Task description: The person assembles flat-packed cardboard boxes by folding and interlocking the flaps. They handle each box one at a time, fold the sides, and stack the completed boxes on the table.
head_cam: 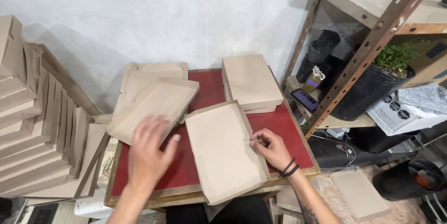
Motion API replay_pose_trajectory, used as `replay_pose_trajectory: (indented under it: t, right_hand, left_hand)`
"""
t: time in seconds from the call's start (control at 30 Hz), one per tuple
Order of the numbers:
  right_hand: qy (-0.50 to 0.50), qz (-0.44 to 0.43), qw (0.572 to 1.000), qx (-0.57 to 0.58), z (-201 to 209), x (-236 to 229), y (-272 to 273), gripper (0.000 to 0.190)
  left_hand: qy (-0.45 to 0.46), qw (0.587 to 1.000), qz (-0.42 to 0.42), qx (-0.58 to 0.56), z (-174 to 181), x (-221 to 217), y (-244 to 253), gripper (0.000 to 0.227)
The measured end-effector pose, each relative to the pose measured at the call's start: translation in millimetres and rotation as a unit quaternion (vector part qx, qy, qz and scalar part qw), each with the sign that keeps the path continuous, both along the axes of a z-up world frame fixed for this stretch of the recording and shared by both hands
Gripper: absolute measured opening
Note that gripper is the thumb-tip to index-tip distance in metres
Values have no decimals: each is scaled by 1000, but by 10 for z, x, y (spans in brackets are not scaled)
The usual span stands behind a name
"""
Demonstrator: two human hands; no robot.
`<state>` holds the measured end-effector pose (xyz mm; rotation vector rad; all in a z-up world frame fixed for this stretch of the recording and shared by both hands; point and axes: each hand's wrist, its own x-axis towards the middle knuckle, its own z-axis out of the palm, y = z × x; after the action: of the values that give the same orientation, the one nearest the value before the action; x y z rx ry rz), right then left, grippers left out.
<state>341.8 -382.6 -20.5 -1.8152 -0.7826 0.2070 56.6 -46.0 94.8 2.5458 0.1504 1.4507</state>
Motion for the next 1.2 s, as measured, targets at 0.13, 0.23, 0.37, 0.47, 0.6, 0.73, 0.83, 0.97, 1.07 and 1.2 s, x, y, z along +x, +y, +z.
replay_pose_trajectory:
  t: [0.13,0.23,0.37,0.47,0.6,0.73,0.83,0.97,1.07,1.2]
  right_hand:
    - [-31,42,998,-44,316,-239,-19,25]
    - [-57,80,988,-123,448,-346,-9,28]
    - [-31,137,969,-204,602,-256,2,41]
    - [-34,160,953,-255,818,-77,22,40]
    - [-102,152,929,-321,880,70,285,35]
    - [-158,152,934,-282,797,-154,772,31]
    - [-217,139,930,-262,682,-269,972,25]
    - [-229,120,932,-256,646,-312,1005,24]
    - [-242,117,927,-262,639,-359,1025,22]
    - [-302,109,906,-275,501,-353,1095,19]
  left_hand:
    - [38,994,-95,23,-299,503,-401,41]
    - [198,971,-133,-1,-294,821,-462,42]
    - [428,889,-97,-129,-541,1226,-317,50]
    - [427,882,-99,-173,-780,1321,-195,47]
    - [416,874,-116,-222,-670,1168,-243,50]
    - [399,866,-133,-271,-677,1163,-198,50]
    - [396,861,-137,-288,-731,1182,-145,46]
    - [390,855,-138,-312,-668,1096,-179,45]
    - [397,853,-137,-310,-556,1038,-250,46]
    - [399,856,-126,-303,-413,1027,-292,45]
